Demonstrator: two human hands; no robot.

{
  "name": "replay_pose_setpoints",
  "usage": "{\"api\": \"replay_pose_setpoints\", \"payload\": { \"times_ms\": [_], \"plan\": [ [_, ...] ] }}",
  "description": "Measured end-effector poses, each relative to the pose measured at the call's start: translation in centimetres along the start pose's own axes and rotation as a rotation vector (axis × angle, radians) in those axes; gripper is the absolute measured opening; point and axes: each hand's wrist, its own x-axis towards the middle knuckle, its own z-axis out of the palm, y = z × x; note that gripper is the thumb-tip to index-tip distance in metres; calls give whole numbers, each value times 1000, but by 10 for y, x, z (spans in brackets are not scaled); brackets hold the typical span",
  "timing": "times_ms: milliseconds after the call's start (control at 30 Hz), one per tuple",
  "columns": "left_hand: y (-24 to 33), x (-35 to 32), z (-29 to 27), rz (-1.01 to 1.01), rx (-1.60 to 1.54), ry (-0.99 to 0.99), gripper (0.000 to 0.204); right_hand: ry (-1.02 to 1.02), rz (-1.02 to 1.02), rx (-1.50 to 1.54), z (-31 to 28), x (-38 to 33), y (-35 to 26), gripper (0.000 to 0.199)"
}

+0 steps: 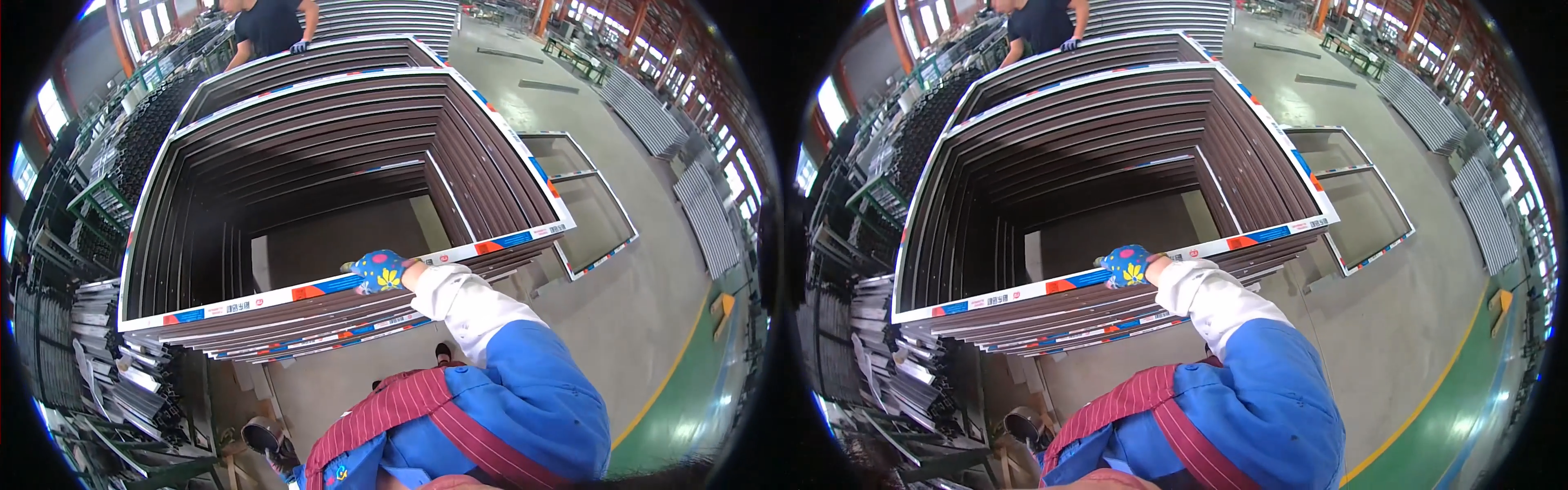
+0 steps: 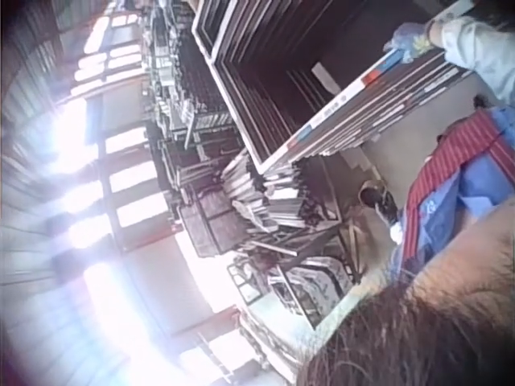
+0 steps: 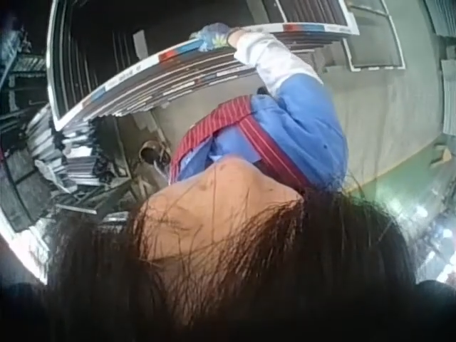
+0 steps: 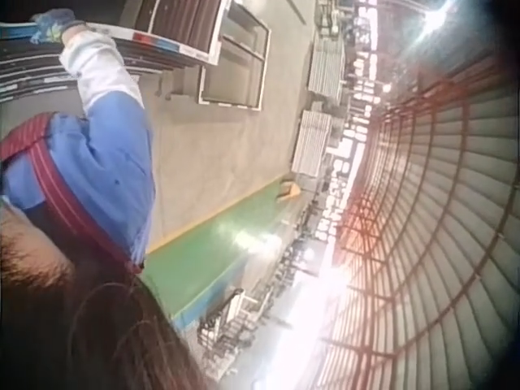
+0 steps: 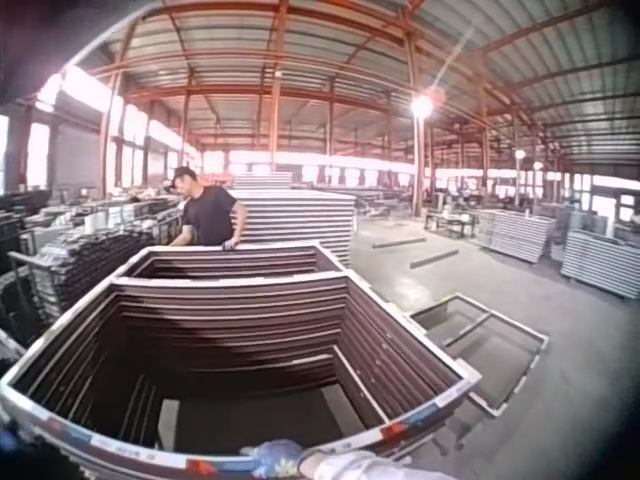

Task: Apply a coating or sealant to the corners of large metal frames and move them.

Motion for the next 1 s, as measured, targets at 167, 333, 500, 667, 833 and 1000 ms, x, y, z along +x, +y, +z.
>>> {"api": "replay_pose_setpoints", "payload": {
  "times_ms": [167,333,500,667,833,1000],
  "plan": [
    [-17,-14,11,-58,32,16,46,-10,7,-156,-12,-20,12,35],
    [-44,-24,7,-45,127,-80,45,0,-18,-151,-5,-22,28,38],
    [-83,-30,28,-46,232,-205,45,183,-124,-82,-2,-57,46,58],
    [-132,-33,59,-52,340,-337,45,445,-450,216,-7,-175,68,63],
    [-204,-55,85,-110,442,-451,45,258,-321,-65,-22,-312,102,40],
    [-244,-50,113,-183,572,-590,45,365,-161,-323,-93,-397,81,34]
  ]
}}
